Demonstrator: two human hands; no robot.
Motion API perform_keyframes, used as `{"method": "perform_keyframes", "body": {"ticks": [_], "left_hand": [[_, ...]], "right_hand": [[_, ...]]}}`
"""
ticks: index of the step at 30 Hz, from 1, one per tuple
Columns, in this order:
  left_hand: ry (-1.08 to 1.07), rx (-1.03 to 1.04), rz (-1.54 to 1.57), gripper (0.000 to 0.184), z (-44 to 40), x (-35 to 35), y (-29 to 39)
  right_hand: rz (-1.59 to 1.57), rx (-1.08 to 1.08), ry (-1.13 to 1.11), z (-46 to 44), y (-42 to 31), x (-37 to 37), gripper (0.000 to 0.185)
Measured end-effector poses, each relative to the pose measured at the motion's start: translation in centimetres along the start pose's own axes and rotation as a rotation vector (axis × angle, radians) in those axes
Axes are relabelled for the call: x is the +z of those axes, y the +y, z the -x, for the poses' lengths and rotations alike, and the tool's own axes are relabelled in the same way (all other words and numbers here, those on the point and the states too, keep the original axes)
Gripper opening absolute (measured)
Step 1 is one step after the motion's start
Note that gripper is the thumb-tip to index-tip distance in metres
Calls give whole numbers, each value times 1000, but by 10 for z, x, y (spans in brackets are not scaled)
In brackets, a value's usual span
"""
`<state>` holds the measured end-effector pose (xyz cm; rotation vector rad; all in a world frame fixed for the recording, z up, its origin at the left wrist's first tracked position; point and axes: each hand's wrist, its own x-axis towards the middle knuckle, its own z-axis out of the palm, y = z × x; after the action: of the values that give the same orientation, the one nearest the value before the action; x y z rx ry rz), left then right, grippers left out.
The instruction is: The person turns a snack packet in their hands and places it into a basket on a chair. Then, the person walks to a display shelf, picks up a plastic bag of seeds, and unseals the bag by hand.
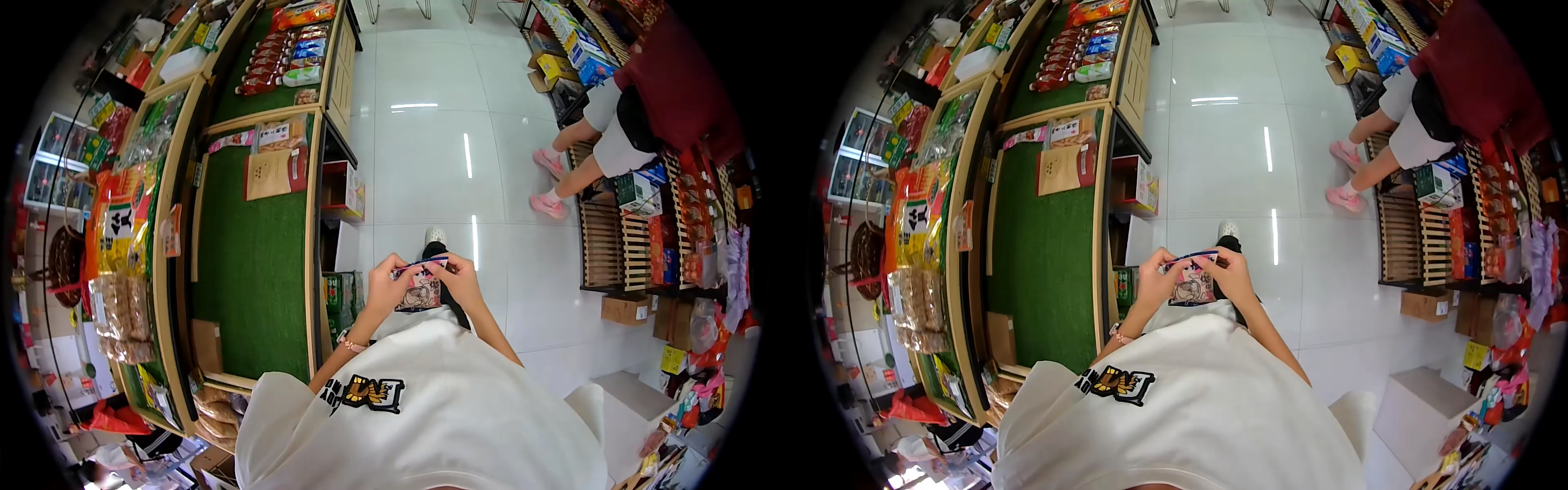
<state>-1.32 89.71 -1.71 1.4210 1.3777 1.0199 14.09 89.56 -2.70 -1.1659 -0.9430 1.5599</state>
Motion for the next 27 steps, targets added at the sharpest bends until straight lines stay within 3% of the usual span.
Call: {"method": "perform_keyframes", "body": {"ticks": [5, 8, 11, 13, 18, 21, 23, 25, 27], "left_hand": [[-126, -75, -101, 22, -94, 8, 5], [-135, -77, 57, 19, -152, 14, 28], [-286, -123, 226, 20, -205, 27, 38], [-408, -301, 246, 23, -239, 35, 45], [-252, -170, 108, 37, -288, 54, 21], [-269, -230, 62, 37, -304, 52, 24], [-235, -281, 151, 37, -314, 52, 24], [-195, -277, 110, 36, -331, 49, 17], [-165, -303, 159, 35, -356, 46, 11]], "right_hand": [[102, -9, 98, -78, -16, -19, 9], [98, -88, 119, -132, -50, -30, 10], [160, -128, 139, -180, -83, -47, 11], [198, -168, 155, -214, -95, -59, 11], [116, -81, 41, -261, -111, -72, 12], [131, -119, -7, -281, -120, -72, 15], [-41, 113, 8, -290, -116, -73, 20], [-99, 154, -47, -305, -112, -75, 24], [-99, 419, -81, -324, -118, -75, 22]]}}
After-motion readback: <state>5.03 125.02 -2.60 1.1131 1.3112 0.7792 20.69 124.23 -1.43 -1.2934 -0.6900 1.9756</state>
